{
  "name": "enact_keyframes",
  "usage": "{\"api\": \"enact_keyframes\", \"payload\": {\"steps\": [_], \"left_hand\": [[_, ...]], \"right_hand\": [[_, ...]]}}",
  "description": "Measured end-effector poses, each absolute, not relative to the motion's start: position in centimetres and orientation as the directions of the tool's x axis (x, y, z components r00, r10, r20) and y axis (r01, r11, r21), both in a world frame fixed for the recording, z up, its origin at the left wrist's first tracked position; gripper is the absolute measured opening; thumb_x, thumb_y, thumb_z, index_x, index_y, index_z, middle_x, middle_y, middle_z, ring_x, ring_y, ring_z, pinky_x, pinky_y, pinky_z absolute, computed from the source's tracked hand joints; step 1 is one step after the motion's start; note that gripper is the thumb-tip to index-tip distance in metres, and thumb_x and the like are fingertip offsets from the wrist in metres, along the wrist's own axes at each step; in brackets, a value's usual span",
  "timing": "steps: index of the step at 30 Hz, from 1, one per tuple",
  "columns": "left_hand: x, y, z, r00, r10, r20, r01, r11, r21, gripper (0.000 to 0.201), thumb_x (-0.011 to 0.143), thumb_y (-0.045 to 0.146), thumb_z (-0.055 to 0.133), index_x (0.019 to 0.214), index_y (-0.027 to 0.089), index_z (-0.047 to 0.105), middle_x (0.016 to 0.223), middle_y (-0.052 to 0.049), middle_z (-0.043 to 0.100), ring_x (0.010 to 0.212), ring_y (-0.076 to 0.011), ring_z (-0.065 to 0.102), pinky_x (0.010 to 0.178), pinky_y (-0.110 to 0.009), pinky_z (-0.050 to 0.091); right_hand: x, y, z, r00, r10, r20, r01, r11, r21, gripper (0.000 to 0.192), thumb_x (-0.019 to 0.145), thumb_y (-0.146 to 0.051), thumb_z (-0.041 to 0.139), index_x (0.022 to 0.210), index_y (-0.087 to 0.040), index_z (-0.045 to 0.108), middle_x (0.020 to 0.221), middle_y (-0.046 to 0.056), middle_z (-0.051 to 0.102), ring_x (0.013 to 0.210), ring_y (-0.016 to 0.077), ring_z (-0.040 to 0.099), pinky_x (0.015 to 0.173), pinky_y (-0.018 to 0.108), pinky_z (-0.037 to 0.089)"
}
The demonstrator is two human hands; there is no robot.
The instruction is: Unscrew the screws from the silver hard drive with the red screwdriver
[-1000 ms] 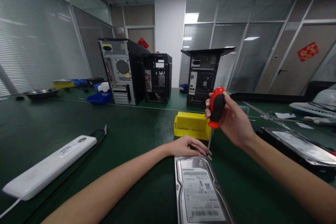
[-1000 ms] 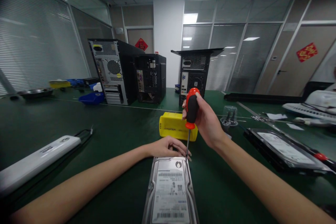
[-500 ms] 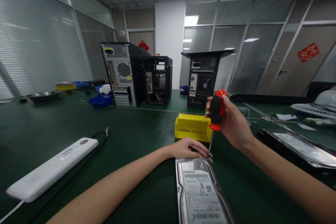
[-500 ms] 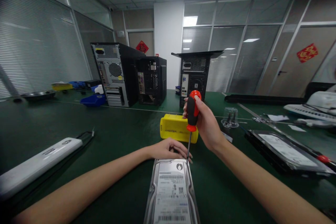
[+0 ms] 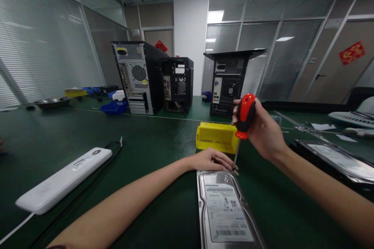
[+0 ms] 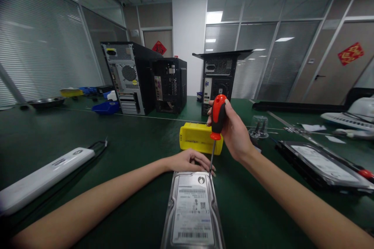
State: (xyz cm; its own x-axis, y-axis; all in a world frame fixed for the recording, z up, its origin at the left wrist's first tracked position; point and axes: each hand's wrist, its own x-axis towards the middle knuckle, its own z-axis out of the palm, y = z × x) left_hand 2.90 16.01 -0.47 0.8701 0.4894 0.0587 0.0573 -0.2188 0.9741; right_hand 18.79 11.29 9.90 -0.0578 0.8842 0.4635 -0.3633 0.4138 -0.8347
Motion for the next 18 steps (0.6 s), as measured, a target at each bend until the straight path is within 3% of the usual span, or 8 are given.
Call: {"api": "enact_keyframes", "payload": {"steps": [3,8,12,18], "left_hand": [[2.83,15.94,-0.33,0.873,0.486,0.053,0.063,-0.219,0.974,0.029,0.083,0.005,0.062,0.111,0.01,0.066,0.109,-0.013,0.07,0.103,-0.0192,0.066,0.095,-0.035,0.05],[2.83,15.96,-0.39,0.872,0.487,0.055,0.065,-0.227,0.972,0.03,0.083,0.005,0.062,0.112,0.01,0.066,0.108,-0.012,0.07,0.103,-0.0194,0.066,0.095,-0.035,0.049],[2.88,15.92,-0.43,0.87,0.489,0.053,0.067,-0.223,0.972,0.03,0.083,0.005,0.061,0.112,0.01,0.065,0.108,-0.012,0.07,0.103,-0.0191,0.066,0.095,-0.035,0.049],[2.95,16.02,-0.57,0.864,0.502,0.038,0.084,-0.218,0.972,0.03,0.082,0.006,0.062,0.111,0.011,0.066,0.108,-0.011,0.071,0.103,-0.0187,0.066,0.094,-0.034,0.05]], "right_hand": [[18.7,11.16,10.09,-0.041,0.888,0.459,-0.344,0.419,-0.841,0.029,0.087,-0.047,0.053,0.1,-0.023,0.064,0.082,0.0,0.061,0.066,0.0113,0.055,0.064,0.021,0.047],[18.66,10.99,10.27,0.028,0.877,0.479,-0.322,0.461,-0.827,0.017,0.085,-0.04,0.062,0.085,-0.024,0.058,0.077,-0.002,0.063,0.067,0.0106,0.055,0.067,0.02,0.046],[18.95,11.27,10.24,0.057,0.873,0.484,-0.315,0.475,-0.821,0.021,0.085,-0.042,0.06,0.082,-0.022,0.059,0.077,-0.001,0.063,0.065,0.0105,0.056,0.067,0.021,0.047],[18.82,11.38,10.2,0.03,0.866,0.499,-0.322,0.481,-0.816,0.036,0.088,-0.05,0.048,0.096,-0.019,0.063,0.076,0.001,0.062,0.063,0.0106,0.057,0.064,0.022,0.048]]}}
